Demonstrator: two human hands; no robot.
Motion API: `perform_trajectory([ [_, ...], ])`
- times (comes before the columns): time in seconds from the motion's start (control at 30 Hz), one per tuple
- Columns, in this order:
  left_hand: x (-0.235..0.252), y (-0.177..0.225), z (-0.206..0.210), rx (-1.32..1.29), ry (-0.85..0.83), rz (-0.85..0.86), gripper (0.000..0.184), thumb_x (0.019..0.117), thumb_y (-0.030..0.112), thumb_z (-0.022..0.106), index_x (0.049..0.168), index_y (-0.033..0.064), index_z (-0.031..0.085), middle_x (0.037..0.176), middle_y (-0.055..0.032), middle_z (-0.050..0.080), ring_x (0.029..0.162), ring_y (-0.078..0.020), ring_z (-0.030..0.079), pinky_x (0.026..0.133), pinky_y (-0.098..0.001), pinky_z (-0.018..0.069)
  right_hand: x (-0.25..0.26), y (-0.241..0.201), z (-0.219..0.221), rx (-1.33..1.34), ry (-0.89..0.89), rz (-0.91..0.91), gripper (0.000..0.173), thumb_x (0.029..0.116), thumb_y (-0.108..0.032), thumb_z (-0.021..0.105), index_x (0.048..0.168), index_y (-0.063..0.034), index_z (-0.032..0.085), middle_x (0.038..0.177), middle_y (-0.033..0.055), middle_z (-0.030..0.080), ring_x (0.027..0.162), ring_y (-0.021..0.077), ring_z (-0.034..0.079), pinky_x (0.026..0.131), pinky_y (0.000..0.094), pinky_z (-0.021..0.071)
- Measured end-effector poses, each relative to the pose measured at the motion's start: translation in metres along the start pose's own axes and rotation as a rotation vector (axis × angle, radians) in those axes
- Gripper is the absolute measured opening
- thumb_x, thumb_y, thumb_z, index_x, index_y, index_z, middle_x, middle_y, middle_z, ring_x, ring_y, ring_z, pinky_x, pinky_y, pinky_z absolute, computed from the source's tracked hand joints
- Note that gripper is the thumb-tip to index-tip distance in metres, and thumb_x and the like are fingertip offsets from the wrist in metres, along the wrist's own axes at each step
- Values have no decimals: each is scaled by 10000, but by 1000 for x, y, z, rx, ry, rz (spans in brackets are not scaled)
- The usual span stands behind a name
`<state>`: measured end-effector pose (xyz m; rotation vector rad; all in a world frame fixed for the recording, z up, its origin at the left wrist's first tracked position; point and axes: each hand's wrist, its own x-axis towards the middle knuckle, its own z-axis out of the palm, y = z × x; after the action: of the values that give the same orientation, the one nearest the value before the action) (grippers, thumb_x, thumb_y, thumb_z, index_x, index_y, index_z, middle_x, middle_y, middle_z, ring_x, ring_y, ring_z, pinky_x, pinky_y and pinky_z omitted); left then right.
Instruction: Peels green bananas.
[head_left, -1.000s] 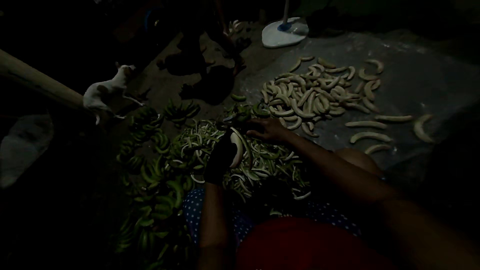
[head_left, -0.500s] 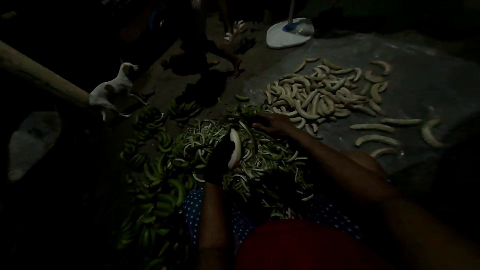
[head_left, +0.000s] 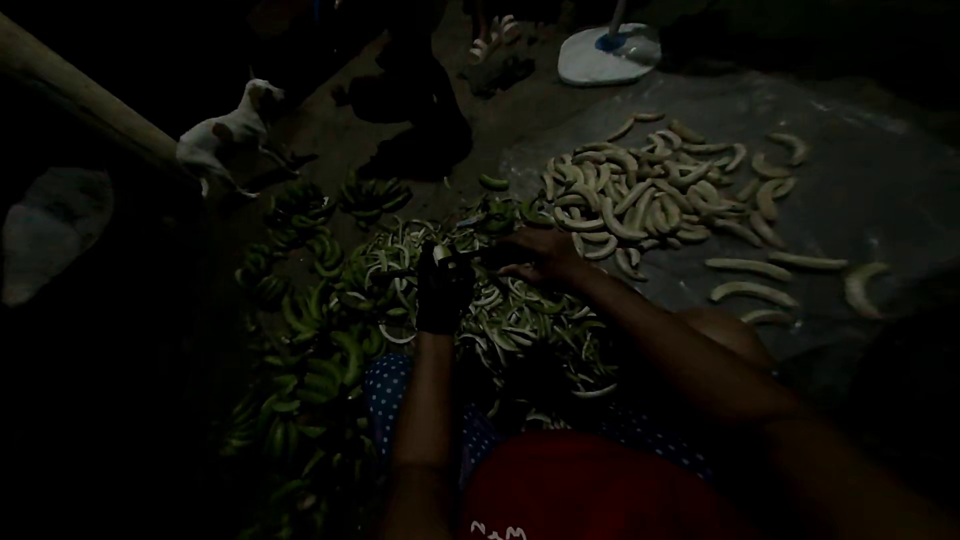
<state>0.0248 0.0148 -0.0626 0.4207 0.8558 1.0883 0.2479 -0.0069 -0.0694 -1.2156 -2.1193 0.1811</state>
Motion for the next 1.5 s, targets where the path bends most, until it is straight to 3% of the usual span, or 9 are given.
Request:
perform_trajectory([
  [0.13,-2,0,-2,9,-65,-30,570,1027,644,320,1110,161,610,830,-17,642,670,-106,640,552,-268,553,-2,1,6,-24,-56,-32,520,949,-517,655,1272,-112,708,1048,156,727,940,359,714,789,570,569],
  [0.27,1,0,1,-56,-137,-91,657,990,719,284,917,156,616,616,11,546,461,-89,533,408,-245,468,-3,1,7,-39,-8,-53,512,942,-528,649,1231,-113,725,1007,147,729,905,350,714,756,550,572],
  [0.43,1,-1,0,14,-116,-49,638,1006,699,273,999,161,617,720,-1,611,573,-88,604,480,-242,513,-3,3,6,-71,15,-76,501,945,-521,645,1231,-118,729,1032,147,734,920,341,716,773,534,574],
  [0.7,5,-3,5,-44,-46,-99,626,989,705,334,943,143,608,658,-12,583,493,-107,573,419,-257,489,-6,8,7,-91,39,-113,488,950,-514,638,1232,-127,728,964,140,718,854,335,701,729,510,565],
  [0.83,-3,-5,7,109,-16,-42,560,1028,641,330,1041,155,606,693,-5,574,532,-98,572,448,-249,489,-7,9,6,-99,26,-106,484,943,-509,648,1236,-131,723,965,145,712,870,344,699,750,526,562],
  [0.93,-5,-6,10,169,-8,-12,604,1040,632,305,964,110,600,614,-16,533,473,-115,535,423,-263,476,-9,9,6,-105,42,-111,502,952,-532,626,1230,-126,729,926,143,702,835,339,689,732,516,554],
  [1.2,-12,-12,9,275,3,15,459,1125,340,264,1032,14,574,622,-55,552,494,-138,560,469,-272,510,-16,1,4,-230,66,-126,550,993,-580,523,1235,-130,727,890,143,675,790,348,669,687,518,542],
  [1.4,-20,-21,1,469,44,161,309,1092,155,425,1322,-30,516,941,-127,620,758,-154,609,701,-317,555,-21,-8,-1,-125,-56,11,504,976,-490,619,1281,-98,706,1050,161,736,901,363,724,739,561,575],
  [1.5,-26,-21,4,328,-13,201,324,1101,220,339,1295,27,511,953,-81,644,779,-125,644,686,-294,569,-21,-11,0,-76,-97,15,471,977,-476,628,1256,-104,705,1041,152,736,898,355,725,728,565,569],
])
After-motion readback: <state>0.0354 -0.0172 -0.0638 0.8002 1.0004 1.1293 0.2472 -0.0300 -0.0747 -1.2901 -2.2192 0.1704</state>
